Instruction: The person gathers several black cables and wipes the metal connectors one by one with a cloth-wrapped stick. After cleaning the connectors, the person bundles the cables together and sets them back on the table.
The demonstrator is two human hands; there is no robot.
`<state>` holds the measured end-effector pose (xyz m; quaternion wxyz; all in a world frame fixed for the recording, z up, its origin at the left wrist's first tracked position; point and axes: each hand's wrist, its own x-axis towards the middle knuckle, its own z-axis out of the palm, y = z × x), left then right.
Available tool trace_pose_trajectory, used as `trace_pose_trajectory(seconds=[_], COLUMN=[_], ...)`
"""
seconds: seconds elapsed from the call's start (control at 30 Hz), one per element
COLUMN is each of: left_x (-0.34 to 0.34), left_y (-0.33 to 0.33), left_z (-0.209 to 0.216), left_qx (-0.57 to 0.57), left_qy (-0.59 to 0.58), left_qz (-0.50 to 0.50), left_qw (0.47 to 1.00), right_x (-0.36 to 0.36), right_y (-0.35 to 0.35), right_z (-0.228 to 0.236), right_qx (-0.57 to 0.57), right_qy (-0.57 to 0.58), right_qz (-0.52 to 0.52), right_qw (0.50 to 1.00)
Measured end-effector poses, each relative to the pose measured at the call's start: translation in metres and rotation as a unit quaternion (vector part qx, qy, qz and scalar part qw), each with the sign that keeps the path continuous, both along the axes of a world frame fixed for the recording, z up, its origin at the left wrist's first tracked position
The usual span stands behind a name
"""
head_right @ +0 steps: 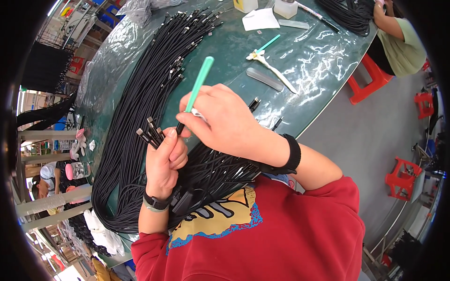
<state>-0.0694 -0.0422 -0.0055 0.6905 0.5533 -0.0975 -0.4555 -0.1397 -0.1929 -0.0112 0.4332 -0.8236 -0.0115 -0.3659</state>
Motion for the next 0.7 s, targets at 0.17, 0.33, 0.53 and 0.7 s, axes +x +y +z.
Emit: trace_pose_trajectory(seconds=[0.17,0.33,0.53,0.7], left_x=[0.002,0.003,0.01,0.003], left_y=[0.002,0.003,0.008,0.004], left_z=[0.001,0.001,-0.002,0.004], left_qx=[-0.009,-0.025,-0.047,-0.014], left_qy=[0.01,0.049,0.121,0.065], left_qz=[0.009,-0.021,-0.054,-0.042], left_qw=[1.0,0.998,0.99,0.997], right_x=[-0.006,0.0,-0.002,-0.002], right_y=[-0.003,-0.007,-0.007,-0.006], right_z=[-0.003,-0.001,0.001,0.002], right_qx=[-0.006,-0.033,-0.013,-0.007], right_qy=[0.012,-0.036,-0.032,-0.016], right_qz=[-0.004,0.032,0.034,0.011], right_qw=[1.0,0.998,0.999,1.0])
